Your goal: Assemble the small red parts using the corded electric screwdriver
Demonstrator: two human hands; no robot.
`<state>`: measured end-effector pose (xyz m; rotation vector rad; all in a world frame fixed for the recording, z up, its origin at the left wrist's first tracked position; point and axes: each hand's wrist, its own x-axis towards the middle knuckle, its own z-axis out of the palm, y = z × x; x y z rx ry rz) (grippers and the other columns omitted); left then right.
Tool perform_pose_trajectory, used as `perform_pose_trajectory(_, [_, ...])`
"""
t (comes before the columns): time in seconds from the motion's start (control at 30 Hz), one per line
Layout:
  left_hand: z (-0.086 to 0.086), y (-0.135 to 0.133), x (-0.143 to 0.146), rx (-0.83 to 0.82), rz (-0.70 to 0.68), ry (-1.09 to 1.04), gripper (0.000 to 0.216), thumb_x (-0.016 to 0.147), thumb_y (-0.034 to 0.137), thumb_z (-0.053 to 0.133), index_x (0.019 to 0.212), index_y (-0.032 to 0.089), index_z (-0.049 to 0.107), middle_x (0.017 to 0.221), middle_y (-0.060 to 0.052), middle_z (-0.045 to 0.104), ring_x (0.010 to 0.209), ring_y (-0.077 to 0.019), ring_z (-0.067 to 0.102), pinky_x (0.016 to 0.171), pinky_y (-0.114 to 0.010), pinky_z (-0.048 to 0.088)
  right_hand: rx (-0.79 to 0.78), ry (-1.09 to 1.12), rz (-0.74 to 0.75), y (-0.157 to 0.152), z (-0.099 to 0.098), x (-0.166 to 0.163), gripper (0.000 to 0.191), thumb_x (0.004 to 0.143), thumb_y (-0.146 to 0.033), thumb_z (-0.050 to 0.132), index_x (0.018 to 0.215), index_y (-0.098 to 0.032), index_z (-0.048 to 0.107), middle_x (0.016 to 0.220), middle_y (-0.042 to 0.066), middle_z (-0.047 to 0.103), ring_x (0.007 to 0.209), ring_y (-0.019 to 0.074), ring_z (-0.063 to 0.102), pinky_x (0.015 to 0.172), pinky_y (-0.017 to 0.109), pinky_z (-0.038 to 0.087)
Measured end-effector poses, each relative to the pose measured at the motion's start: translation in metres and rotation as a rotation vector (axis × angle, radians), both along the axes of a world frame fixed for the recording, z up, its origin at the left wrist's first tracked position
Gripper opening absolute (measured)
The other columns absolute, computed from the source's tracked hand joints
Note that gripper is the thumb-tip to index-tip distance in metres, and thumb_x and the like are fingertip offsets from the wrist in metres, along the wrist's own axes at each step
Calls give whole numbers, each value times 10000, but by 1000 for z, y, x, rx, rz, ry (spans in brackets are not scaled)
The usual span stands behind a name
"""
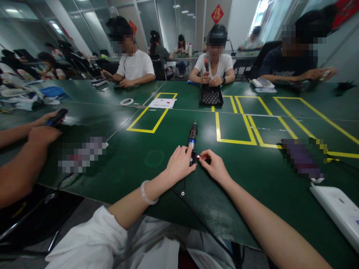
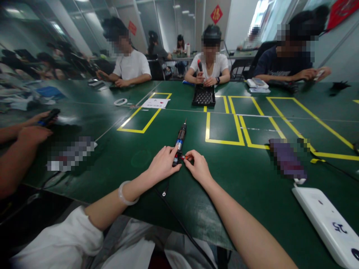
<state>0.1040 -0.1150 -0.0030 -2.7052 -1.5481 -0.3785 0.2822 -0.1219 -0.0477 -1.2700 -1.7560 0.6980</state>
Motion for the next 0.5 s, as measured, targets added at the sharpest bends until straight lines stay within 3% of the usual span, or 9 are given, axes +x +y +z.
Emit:
perform_pose_trajectory(0.2, [-1, -7, 1, -20, -39, 8, 677, 787, 396, 616, 1372, 134, 400, 1154, -136, 555, 1105, -299, 519, 1094, -462, 306, 86, -174, 46, -1, -1, 0, 124, 814, -165, 637, 925, -219, 630, 907, 47, 622, 882, 214, 588, 798, 354, 465])
perform_pose_trajectory(0.5, [-2, -7, 1, -18, -30, -11, 668, 801, 384, 588, 1398, 165, 384, 1163, -130, 571, 1125, -295, 537, 1127, -471, 262, 36, -44, 35, -5, 3, -1, 129, 858, -217, 604, 987, -216, 605, 890, 40, 702, 830, 197, 662, 798, 351, 518])
